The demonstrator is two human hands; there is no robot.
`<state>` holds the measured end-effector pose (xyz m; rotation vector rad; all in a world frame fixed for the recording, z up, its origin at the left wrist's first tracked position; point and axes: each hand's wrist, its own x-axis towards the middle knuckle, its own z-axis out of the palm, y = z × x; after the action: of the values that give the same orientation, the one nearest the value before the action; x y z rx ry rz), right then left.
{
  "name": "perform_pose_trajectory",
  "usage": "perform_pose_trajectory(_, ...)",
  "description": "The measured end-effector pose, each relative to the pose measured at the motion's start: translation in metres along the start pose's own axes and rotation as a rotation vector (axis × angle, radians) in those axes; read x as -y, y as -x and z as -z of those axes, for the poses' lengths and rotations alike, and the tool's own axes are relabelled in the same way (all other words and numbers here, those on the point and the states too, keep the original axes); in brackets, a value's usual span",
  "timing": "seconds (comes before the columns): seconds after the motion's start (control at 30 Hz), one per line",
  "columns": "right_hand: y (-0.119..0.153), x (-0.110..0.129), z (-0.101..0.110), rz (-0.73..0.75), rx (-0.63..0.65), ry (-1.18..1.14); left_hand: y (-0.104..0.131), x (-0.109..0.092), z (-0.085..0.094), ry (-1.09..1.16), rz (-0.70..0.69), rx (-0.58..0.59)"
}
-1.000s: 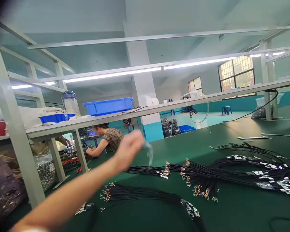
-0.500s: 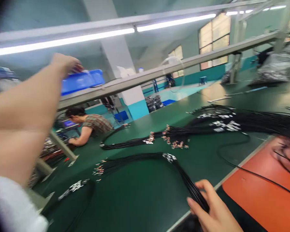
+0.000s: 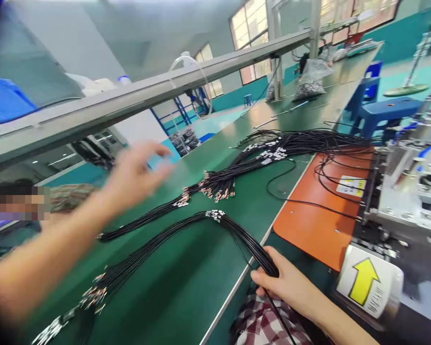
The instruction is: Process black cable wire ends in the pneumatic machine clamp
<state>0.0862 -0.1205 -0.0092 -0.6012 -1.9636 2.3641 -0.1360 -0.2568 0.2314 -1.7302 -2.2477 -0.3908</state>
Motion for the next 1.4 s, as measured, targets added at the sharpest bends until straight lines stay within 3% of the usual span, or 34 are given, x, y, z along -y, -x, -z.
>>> perform_pose_trajectory(0.07,0.007,-0.024,0.017,-0.067,0.032,0.012,0.020,-0.021,-0.083,0.045,-0.197,0.202)
perform_pose_trajectory(0.13,0.019,-0.049,0.035,-0.134,0.075,0.014,0.039,-0.036,-0.152,0.050,-0.356,0.371)
perform_pose_trajectory(0.2,0.032,-0.068,0.047,-0.213,0.133,0.006,0.047,-0.042,-0.196,0.049,-0.378,0.380)
perform_pose_trajectory(0.27,0.044,-0.074,0.050,-0.273,0.206,-0.036,0.041,-0.040,-0.215,0.056,-0.393,0.362)
perform_pose_trajectory(0.37,0.055,-0.046,0.040,-0.238,0.255,-0.188,0.017,-0.027,-0.207,0.074,-0.411,0.336)
perform_pose_trajectory(0.5,0.063,0.025,0.030,-0.020,0.109,-0.425,-0.029,0.005,-0.175,0.073,-0.309,0.231)
perform_pose_trajectory(0.57,0.064,0.041,0.034,0.031,0.044,-0.453,-0.049,0.019,-0.169,0.054,-0.254,0.214)
perform_pose_trajectory(0.63,0.064,0.032,0.041,-0.041,-0.039,-0.413,-0.060,0.024,-0.176,0.032,-0.226,0.231)
perform_pose_trajectory(0.7,0.065,0.005,0.044,-0.118,-0.099,-0.386,-0.060,0.014,-0.192,0.027,-0.231,0.253)
perform_pose_trajectory(0.83,0.071,-0.038,0.039,-0.081,-0.083,-0.509,-0.038,-0.043,-0.219,0.130,-0.394,0.367)
perform_pose_trajectory(0.9,0.074,-0.041,0.034,-0.031,-0.119,-0.486,-0.026,-0.073,-0.221,0.302,-0.578,0.513)
perform_pose_trajectory(0.97,0.077,-0.036,0.031,0.012,-0.172,-0.415,-0.019,-0.092,-0.219,0.402,-0.648,0.609)
perform_pose_trajectory(1.17,0.085,-0.037,0.023,-0.012,-0.123,-0.403,-0.022,-0.095,-0.221,0.653,-0.582,0.814)
perform_pose_trajectory(1.27,0.085,-0.046,0.022,-0.063,-0.150,-0.394,-0.025,-0.099,-0.224,0.703,-0.486,0.820)
perform_pose_trajectory(1.4,0.083,-0.049,0.023,-0.067,-0.192,-0.402,-0.018,-0.116,-0.225,0.619,-0.606,0.881)
